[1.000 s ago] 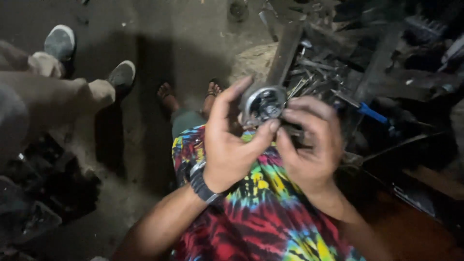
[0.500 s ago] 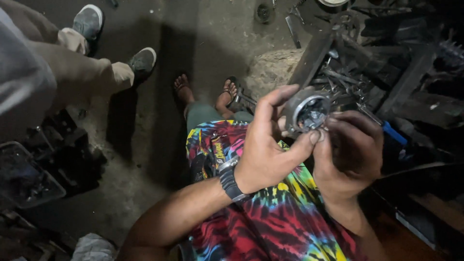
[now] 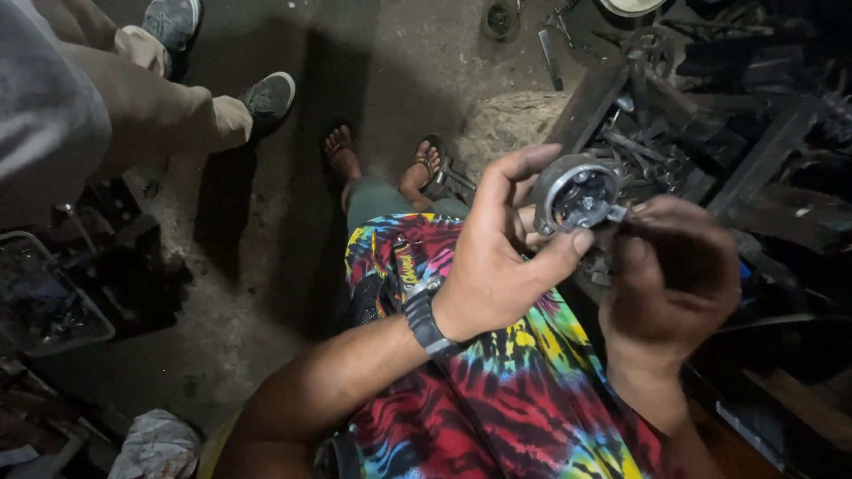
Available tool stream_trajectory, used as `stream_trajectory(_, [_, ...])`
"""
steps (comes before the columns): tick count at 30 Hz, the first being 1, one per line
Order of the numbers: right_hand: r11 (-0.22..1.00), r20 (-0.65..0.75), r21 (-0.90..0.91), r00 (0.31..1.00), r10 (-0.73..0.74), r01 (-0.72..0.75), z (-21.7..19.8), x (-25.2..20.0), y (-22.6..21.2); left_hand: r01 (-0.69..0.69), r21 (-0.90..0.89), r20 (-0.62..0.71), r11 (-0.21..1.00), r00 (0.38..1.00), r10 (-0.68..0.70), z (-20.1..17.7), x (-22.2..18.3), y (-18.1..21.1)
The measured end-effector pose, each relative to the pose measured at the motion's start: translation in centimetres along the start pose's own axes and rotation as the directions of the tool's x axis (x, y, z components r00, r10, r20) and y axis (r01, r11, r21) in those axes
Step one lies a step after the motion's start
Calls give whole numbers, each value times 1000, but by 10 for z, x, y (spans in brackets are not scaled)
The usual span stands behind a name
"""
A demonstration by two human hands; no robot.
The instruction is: The person is tightening screws on a metal casing, likely a carburetor, using a manual screwdriver in a workshop environment.
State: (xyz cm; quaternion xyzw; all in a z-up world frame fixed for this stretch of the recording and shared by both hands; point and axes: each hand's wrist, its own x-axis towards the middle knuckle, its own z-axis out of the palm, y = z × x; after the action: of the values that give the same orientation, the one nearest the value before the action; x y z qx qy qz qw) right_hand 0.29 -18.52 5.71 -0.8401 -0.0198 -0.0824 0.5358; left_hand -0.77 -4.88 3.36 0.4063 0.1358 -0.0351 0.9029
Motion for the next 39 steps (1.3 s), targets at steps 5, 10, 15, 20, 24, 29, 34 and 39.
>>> stream_trajectory(5, [911, 66, 352, 977, 203, -213, 1, 10, -4, 28, -88, 41, 996, 999, -24, -8, 3, -1])
stream_trajectory(10, [817, 158, 496, 956, 249, -294, -3, 11, 5, -27, -71, 61, 997, 998, 31, -12, 4, -3])
stream_trajectory(15, [758, 232, 571, 947, 222, -317, 0, 16, -3, -22, -73, 59, 997, 998, 26, -13, 5, -2])
stream_trajectory(20, [713, 253, 604, 934, 252, -356, -7, 12, 5, -15, -64, 63, 998, 998, 19, -13, 5, -1])
stream_trajectory(24, [689, 316, 626, 927, 204, -365, -5, 16, 2, -50, -38, 62, 998, 997, 52, -15, 7, -2])
stream_trajectory(29, [654, 320, 642, 915, 246, -400, -7, 14, 8, -92, 13, 69, 996, 993, 91, -18, 8, 0])
stream_trajectory(34, [645, 351, 657, 916, 194, -389, -9, 17, 7, -92, -50, 63, 994, 993, 95, -17, 8, -3])
stream_trajectory(39, [643, 352, 657, 914, 202, -395, -8, 16, 9, -73, -58, 85, 996, 993, 78, -16, 8, 2])
